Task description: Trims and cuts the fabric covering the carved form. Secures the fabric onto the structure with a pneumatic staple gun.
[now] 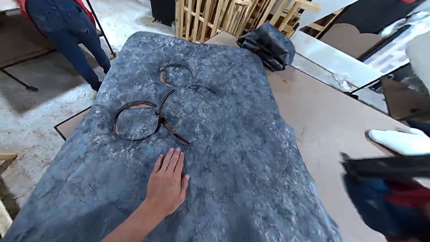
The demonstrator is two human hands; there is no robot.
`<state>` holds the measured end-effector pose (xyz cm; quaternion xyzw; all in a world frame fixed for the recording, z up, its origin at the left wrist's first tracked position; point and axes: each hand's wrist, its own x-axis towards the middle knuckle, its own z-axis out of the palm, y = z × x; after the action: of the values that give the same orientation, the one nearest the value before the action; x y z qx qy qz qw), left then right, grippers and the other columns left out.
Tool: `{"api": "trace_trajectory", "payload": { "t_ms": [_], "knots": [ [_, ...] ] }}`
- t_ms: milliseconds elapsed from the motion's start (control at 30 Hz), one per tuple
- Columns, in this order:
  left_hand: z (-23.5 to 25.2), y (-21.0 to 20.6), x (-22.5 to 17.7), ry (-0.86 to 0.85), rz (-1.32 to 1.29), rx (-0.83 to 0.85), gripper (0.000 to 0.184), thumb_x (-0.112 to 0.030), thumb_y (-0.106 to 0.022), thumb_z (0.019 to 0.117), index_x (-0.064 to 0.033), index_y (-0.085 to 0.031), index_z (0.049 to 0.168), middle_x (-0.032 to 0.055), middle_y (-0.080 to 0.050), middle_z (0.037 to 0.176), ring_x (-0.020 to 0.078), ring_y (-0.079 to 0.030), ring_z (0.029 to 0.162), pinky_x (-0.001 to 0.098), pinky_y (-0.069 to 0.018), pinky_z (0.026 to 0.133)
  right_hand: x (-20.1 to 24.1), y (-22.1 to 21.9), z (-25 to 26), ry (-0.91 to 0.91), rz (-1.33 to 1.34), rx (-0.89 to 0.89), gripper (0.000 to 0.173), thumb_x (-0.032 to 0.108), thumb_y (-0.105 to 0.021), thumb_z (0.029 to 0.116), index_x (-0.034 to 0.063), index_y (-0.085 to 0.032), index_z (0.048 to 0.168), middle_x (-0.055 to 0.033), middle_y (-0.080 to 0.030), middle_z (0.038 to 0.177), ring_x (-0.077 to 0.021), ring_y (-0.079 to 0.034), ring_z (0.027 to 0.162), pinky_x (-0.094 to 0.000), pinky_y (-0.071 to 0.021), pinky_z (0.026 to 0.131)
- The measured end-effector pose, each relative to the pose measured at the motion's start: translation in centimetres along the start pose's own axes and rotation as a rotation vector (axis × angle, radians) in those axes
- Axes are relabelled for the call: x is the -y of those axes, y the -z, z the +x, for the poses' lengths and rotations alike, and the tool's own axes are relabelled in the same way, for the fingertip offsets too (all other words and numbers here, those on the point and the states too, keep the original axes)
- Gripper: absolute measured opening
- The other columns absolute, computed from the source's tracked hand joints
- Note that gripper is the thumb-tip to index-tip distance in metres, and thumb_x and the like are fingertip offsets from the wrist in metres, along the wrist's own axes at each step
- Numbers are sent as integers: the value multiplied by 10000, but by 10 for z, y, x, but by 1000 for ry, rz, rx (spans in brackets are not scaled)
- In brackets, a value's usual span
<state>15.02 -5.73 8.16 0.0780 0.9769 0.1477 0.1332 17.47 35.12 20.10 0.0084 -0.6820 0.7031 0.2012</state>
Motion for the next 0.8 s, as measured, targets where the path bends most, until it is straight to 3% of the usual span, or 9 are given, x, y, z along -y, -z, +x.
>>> {"api": "trace_trajectory", "payload": {
  "t_ms": [33,100,233,333,567,800],
  "knots": [
    [10,-17,-2,-20,47,-95,638,-419,-299,1059,-52,-400,1571,116,-342,1664,299,-251,1566,580,-146,1255,-21,-15,21,-11,-20,43,300,205,-751,868,226,-640,1145,37,-756,1063,-125,-731,993,-333,-622,883],
    [27,-49,-6,-39,121,-276,637,-471,-269,1044,-132,-500,1531,26,-402,1642,277,-274,1560,649,-158,1237,-69,-46,54,-21,-8,167,416,201,-825,799,215,-651,1177,-13,-752,1104,-183,-732,1018,-382,-630,881],
    [34,-61,-9,-49,115,-304,599,-456,-256,1040,-233,-508,1535,-84,-378,1650,288,-208,1580,697,-103,1222,-145,-108,86,-80,1,515,355,158,-790,832,159,-677,1168,-91,-764,1084,-256,-752,987,-434,-640,868],
    [36,-67,-6,-118,107,-373,547,-393,-268,1048,-256,-586,1472,-111,-462,1595,284,-265,1560,723,-109,1204,-178,-144,93,-87,40,705,304,120,-781,844,105,-696,1136,-115,-768,1037,-263,-758,942,-424,-645,840],
    [39,-66,-5,-184,99,-401,501,-341,-308,1040,-255,-652,1395,-103,-528,1542,293,-322,1534,751,-109,1188,-189,-176,98,-9,-30,919,315,104,-775,841,95,-676,1141,-93,-770,1020,-223,-760,889,-343,-657,767],
    [37,-67,-4,-218,62,-418,453,-297,-373,1016,-272,-687,1341,-107,-589,1477,319,-346,1519,781,-107,1174,-191,-191,111,123,-148,1135,330,118,-788,839,92,-666,1144,-56,-771,1048,-201,-755,942,-339,-653,832]
  ]
}}
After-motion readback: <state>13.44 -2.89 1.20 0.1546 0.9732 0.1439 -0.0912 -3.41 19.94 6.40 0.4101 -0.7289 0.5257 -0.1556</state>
